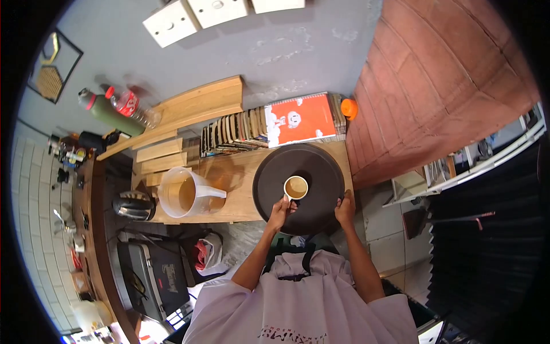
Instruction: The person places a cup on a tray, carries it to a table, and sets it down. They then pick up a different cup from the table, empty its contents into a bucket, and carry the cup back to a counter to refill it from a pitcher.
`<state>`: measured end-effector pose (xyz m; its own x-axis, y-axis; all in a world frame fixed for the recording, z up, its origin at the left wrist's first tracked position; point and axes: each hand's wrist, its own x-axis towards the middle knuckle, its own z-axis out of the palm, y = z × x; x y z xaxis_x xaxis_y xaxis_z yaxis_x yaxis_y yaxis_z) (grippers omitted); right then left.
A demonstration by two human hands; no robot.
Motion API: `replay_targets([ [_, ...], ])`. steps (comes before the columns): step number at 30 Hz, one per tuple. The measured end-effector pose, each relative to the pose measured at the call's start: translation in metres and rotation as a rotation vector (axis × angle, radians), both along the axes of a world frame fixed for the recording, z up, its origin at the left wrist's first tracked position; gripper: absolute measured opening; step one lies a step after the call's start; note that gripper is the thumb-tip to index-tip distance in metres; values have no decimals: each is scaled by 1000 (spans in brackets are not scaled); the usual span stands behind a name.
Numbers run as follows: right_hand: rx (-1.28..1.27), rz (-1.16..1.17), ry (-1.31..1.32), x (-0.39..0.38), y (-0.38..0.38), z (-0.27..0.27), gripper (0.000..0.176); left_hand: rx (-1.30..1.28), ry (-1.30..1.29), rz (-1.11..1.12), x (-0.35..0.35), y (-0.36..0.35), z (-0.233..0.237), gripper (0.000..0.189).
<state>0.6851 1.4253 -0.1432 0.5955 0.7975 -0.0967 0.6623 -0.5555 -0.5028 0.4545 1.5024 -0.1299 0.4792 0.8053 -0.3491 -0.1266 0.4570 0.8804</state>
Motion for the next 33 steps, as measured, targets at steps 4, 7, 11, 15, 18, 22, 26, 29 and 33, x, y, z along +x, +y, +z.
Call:
replay_targets([
  [4,-95,-160,132,-20,-5,16,34,34,138,-120,-8,17,6,47],
  [7,-56,-200,153,-32,-9,16,36,-38,205,-273,-23,31,12,46],
  [11,60,-414,345,-63,-17,11,35,-156,320,-294,-43,44,43,40],
  [15,436,-673,324,-97,-19,-6,31,311,547,-73,-91,69,10,31],
  [18,475,-767,128,-116,-23,-17,25,546,645,33,-107,86,1,29],
  [22,500,-890,110,-130,-35,8,22,394,648,-44,-107,99,1,30],
  [26,620,-959,172,-133,-73,9,19,322,568,-222,-94,107,-2,42],
  [29,709,-1069,114,-129,-102,15,21,197,375,-377,-60,103,-4,48],
  [33,641,-1321,228,-121,-147,28,17,11,181,-555,12,59,40,55],
])
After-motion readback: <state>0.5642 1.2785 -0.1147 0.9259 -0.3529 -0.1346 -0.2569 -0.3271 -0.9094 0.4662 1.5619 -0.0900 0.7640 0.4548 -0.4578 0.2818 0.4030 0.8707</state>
